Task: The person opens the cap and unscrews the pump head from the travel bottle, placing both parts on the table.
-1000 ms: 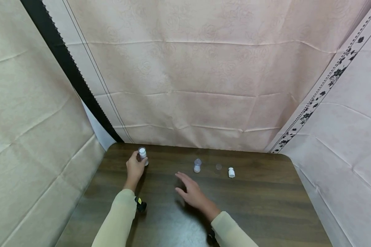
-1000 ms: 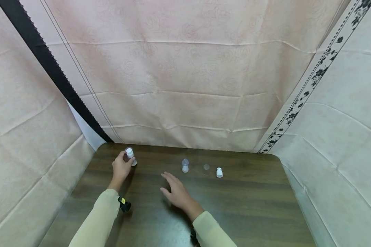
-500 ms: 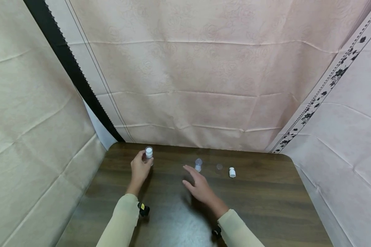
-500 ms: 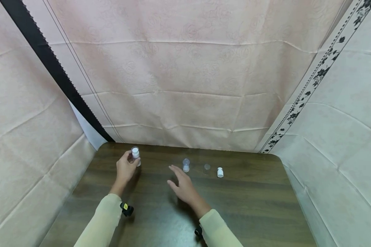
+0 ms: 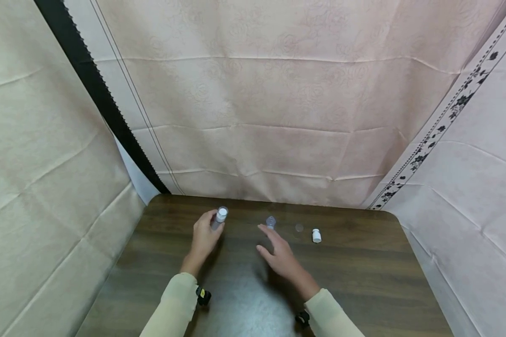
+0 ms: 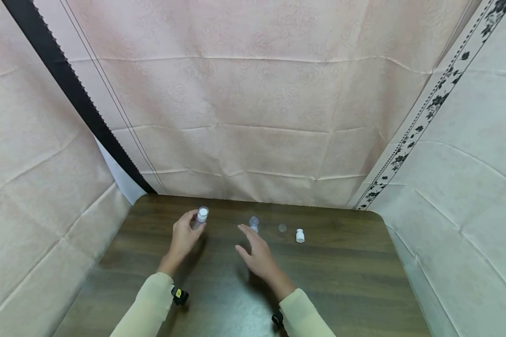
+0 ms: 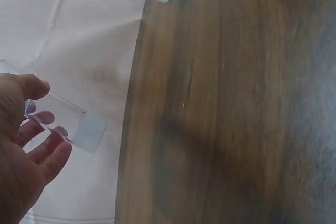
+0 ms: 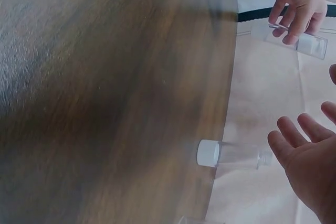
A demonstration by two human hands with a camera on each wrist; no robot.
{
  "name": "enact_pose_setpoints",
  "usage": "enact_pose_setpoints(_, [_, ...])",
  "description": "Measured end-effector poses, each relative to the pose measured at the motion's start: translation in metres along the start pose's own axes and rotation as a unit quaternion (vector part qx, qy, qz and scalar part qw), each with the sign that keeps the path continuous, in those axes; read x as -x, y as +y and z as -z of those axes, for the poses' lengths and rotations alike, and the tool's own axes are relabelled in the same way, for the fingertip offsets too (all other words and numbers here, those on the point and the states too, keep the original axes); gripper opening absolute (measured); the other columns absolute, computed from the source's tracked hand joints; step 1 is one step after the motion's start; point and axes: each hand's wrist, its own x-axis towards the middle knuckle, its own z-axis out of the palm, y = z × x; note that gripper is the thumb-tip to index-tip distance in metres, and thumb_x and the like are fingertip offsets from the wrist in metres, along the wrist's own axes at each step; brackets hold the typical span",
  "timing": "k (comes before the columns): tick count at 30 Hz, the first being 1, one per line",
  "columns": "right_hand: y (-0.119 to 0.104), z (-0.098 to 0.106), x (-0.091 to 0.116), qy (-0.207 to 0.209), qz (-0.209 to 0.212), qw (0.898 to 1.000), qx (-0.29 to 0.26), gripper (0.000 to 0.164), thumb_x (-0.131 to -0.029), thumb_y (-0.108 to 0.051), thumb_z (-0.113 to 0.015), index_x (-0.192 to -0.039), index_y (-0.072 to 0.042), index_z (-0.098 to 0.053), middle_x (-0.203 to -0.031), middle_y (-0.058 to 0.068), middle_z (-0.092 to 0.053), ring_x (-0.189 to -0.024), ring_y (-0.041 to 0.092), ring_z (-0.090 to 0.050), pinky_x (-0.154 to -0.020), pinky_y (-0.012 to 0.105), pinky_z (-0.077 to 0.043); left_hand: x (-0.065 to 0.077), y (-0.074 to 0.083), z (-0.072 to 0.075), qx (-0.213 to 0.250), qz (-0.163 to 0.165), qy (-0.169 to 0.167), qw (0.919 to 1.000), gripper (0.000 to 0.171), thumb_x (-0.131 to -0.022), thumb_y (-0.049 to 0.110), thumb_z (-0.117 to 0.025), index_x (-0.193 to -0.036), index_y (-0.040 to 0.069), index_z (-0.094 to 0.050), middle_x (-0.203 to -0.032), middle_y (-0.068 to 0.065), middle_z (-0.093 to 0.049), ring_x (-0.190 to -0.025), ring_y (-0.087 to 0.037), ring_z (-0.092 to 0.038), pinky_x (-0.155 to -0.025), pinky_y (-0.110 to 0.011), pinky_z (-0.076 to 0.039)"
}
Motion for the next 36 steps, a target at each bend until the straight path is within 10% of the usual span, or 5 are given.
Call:
enact_pose_setpoints(18, [0.007,0.021,0.011,0.043,0.014,0.998,-0.041,0.061,-0.099,-0.013,-0.07,-0.154,-0.004,-0.045,-0.154,0.016,-0.051,-0.132,0.04,-0.057,-0.105,0.059,-0.049,0.022,0.041,-0.02,-0.004,-0.071,-0.026,0.9971,0.041,-0.076,-0.001,-0.088,-0.114,0.002,-0.073,-0.107,-0.015,-0.073,-0.098,-0.034,-0.068,-0.084,-0.051,-0.059])
enact_pose_setpoints(36, [0.005,0.037,0.018,0.065,0.009,0.996,-0.066,0.066,-0.095,-0.016,-0.076,-0.154,-0.015,-0.046,-0.151,0.016,-0.054,-0.131,0.04,-0.059,-0.105,0.057,-0.05,0.041,0.075,-0.04,-0.054,-0.16,-0.046,0.9845,0.044,-0.072,0.001,-0.092,-0.112,0.005,-0.075,-0.104,-0.007,-0.071,-0.095,-0.026,-0.064,-0.082,-0.039,-0.058])
